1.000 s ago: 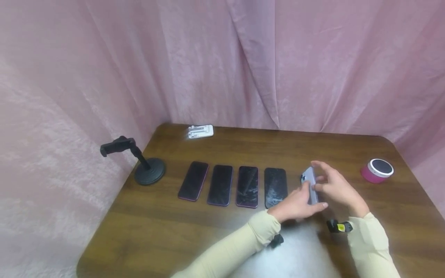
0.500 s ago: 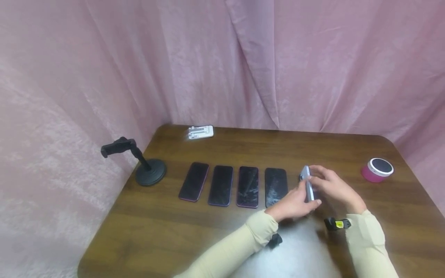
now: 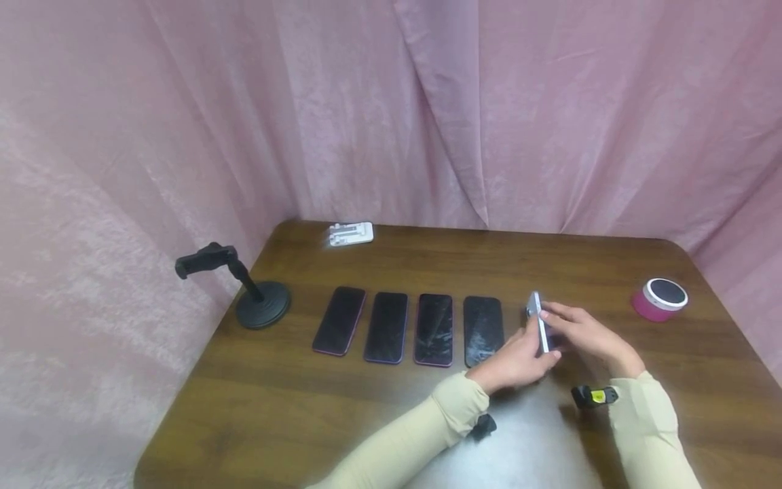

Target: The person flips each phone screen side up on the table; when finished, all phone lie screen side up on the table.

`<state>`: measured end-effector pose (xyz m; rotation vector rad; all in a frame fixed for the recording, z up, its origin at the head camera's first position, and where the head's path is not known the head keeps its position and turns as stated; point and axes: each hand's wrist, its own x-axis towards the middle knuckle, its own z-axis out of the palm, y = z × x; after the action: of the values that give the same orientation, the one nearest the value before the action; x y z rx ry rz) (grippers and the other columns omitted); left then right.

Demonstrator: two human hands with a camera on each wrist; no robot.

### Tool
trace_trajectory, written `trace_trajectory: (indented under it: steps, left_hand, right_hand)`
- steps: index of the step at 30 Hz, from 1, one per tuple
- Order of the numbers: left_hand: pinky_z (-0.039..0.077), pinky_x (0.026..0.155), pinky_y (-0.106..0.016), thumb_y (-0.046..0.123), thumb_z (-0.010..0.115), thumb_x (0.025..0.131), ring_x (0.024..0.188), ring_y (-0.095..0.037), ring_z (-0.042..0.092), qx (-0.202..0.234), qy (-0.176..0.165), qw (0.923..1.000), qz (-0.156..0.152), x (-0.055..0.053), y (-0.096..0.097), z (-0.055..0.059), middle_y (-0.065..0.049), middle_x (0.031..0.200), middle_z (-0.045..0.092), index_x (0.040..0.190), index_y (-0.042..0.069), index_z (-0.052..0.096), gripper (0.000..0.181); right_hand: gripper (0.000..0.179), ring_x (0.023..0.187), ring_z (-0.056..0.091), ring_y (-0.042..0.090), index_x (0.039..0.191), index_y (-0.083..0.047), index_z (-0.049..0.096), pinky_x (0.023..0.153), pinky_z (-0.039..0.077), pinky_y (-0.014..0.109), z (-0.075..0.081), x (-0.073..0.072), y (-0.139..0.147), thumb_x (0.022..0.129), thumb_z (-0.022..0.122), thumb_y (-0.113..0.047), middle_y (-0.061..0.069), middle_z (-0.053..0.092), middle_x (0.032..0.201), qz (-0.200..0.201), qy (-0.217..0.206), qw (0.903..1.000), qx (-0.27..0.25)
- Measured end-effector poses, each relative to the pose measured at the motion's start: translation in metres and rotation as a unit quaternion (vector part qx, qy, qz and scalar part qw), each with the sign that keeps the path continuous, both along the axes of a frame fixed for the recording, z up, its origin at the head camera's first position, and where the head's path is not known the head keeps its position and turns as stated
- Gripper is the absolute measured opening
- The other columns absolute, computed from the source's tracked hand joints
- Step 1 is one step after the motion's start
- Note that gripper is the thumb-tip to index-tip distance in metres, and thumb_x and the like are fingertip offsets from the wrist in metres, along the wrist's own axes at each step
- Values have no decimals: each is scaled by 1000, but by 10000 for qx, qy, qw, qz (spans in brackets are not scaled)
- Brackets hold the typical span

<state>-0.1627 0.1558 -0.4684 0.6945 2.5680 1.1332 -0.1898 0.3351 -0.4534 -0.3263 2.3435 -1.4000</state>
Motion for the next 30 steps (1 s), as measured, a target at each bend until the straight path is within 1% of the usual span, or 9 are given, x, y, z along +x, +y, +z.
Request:
trace_trajectory:
  steps: [4,7,10,15,17,20,23,27,30]
  left_hand:
    - [43,96,-18,33,62,99,123,-12,54,-83,87,9999,-26,0,0,1,-16,138,56,157,-4,21,79]
    - [44,95,-18,31,63,99,121,-13,55,-111,126,9999,30,1,1,0,-16,135,58,156,-4,22,79]
    - [45,92,-19,30,65,97,117,-12,57,-112,109,9998,144,2,2,0,-15,130,60,156,-3,24,78]
    - [46,90,-20,26,68,95,112,-13,59,-27,10,9990,455,2,5,1,-13,123,61,151,-1,33,71]
    - [47,89,-20,24,69,94,110,-13,59,-10,-51,9984,558,3,6,2,-12,120,60,148,0,37,68]
    - [46,89,-19,23,70,92,109,-12,59,-76,-107,9978,650,4,6,3,-10,118,58,145,0,39,66]
    - [45,90,-17,21,70,92,110,-12,58,-141,-129,9971,732,4,8,3,-10,119,56,145,-1,42,64]
    - [42,94,-16,18,70,91,115,-12,57,-321,-163,9946,976,3,10,1,-10,125,54,148,-1,43,65]
    - [43,91,-14,17,71,90,112,-11,59,-436,-228,9920,1165,3,11,-1,-9,122,54,149,1,45,66]
  right_hand:
    - [59,103,64,8,148,22,20,84,56,45,-2,-1,1,110,40,-19,46,43,136,-14,-212,9993,-313]
    - [60,100,64,4,148,21,19,82,57,46,-3,-1,2,110,42,-19,47,42,137,-13,-291,9989,-354]
    - [60,102,65,10,149,19,20,82,57,48,-3,0,1,109,44,-19,46,41,139,-65,-333,9990,-282]
    - [63,113,62,34,152,14,20,80,57,49,-2,1,-3,109,46,-23,46,35,143,-175,-371,9991,-127]
    - [64,114,60,40,153,13,19,79,58,47,-1,1,-4,108,47,-23,47,35,143,-214,-404,9989,-94]
    - [64,113,60,40,152,14,18,77,58,45,-2,2,-5,108,48,-21,47,35,141,-214,-378,9990,-39]
    - [64,110,61,40,151,16,19,74,59,45,-2,4,-6,107,50,-18,47,38,137,-241,-260,9993,112]
    - [66,112,57,47,150,17,21,73,59,47,-3,6,-7,105,55,-18,47,35,137,-342,-160,9980,507]
    - [71,116,53,51,150,17,21,74,59,48,-5,6,-8,103,58,-20,47,32,139,-428,-155,9966,685]
